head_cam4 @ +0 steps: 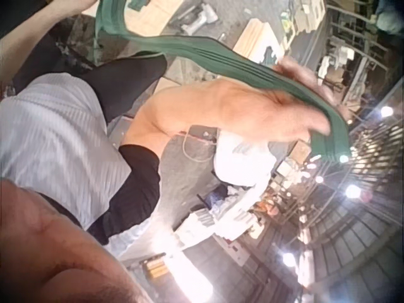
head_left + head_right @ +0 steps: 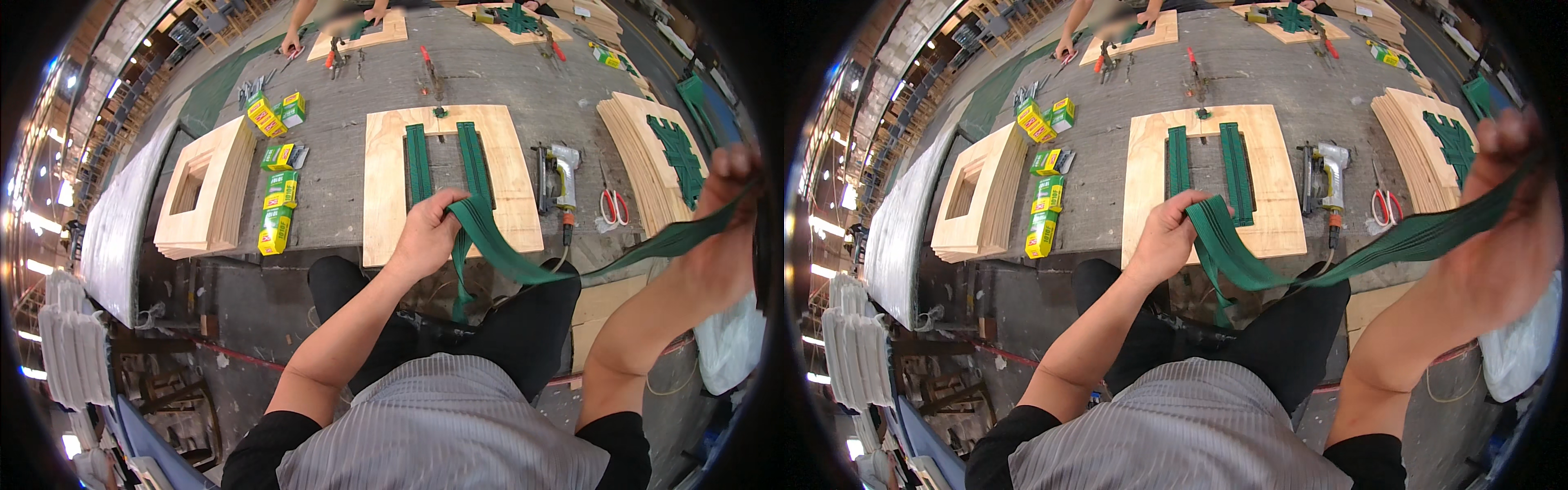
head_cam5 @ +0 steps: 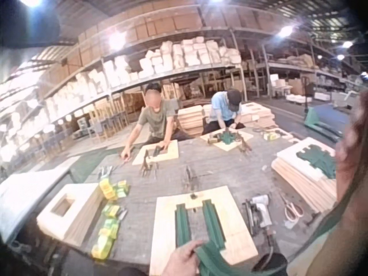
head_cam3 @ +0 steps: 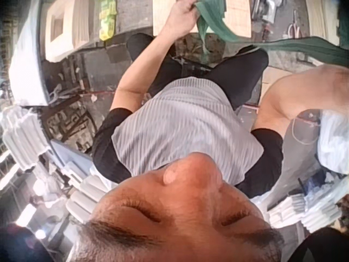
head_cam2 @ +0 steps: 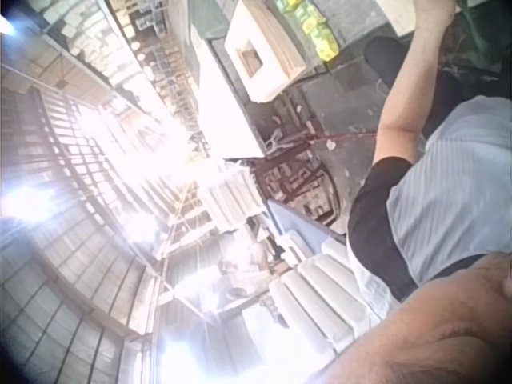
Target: The person assembles a cushion frame by attaching green plastic strips to a square wooden board. They position the strips and secure them using a pneumatic nail gun, repeating the process to form a grid pattern.
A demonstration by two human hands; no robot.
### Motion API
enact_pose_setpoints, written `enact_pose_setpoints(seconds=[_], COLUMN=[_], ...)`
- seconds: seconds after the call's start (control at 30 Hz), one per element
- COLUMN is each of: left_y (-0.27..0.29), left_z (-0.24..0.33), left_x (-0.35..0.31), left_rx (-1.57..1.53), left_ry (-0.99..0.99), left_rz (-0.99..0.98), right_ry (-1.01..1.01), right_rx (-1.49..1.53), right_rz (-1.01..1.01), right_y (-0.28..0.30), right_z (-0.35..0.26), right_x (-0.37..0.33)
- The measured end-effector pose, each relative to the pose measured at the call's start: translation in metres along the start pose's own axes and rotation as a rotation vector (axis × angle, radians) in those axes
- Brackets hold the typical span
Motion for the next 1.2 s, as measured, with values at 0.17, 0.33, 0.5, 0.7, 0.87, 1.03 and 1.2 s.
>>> enact_pose_setpoints(seconds=[0.17, 0.33, 0.5, 0.7, 0.87, 1.03, 1.2], left_y=[0.010, 0.088, 0.120, 0.059, -0.021, 0.004, 0.026], left_z=[-0.002, 0.041, 0.086, 0.084, -0.010, -0.050, -0.020], left_x=[-0.018, -0.023, -0.029, -0.028, -0.081, -0.083, -0.058], left_rx=[-0.166, -0.117, -0.171, -0.008, 0.423, 0.623, -0.027], left_ry=[0.015, -0.191, -0.378, -0.137, 0.145, 0.112, 0.134], left_rz=[0.129, 0.415, 0.630, 0.220, -0.414, -0.312, 0.032], right_ry=[-0.278, -0.450, -0.410, -0.390, -0.405, -0.732, -1.099], right_rx=[-0.075, -0.105, -0.158, -0.132, -0.120, -0.534, -0.160], right_rz=[0.098, 0.132, 0.133, 0.144, 0.369, 0.063, -0.185], right_y=[0.019, 0.020, 0.018, 0.035, 0.055, -0.009, -0.045], right_z=[0.032, 0.058, 0.060, 0.054, 0.060, 0.106, 0.145], right_x=[-0.056, -0.083, -0.087, -0.077, -0.060, -0.132, -0.236])
Point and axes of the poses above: each hand's wrist, its own x-axis towards the middle knuckle, its own y-axis out of the back of the hand, z = x × y, the point moved 2 cm from there along x, towards the middle knuckle, and after that the axes turned 2 degrees about y, right-handed, at the moved point
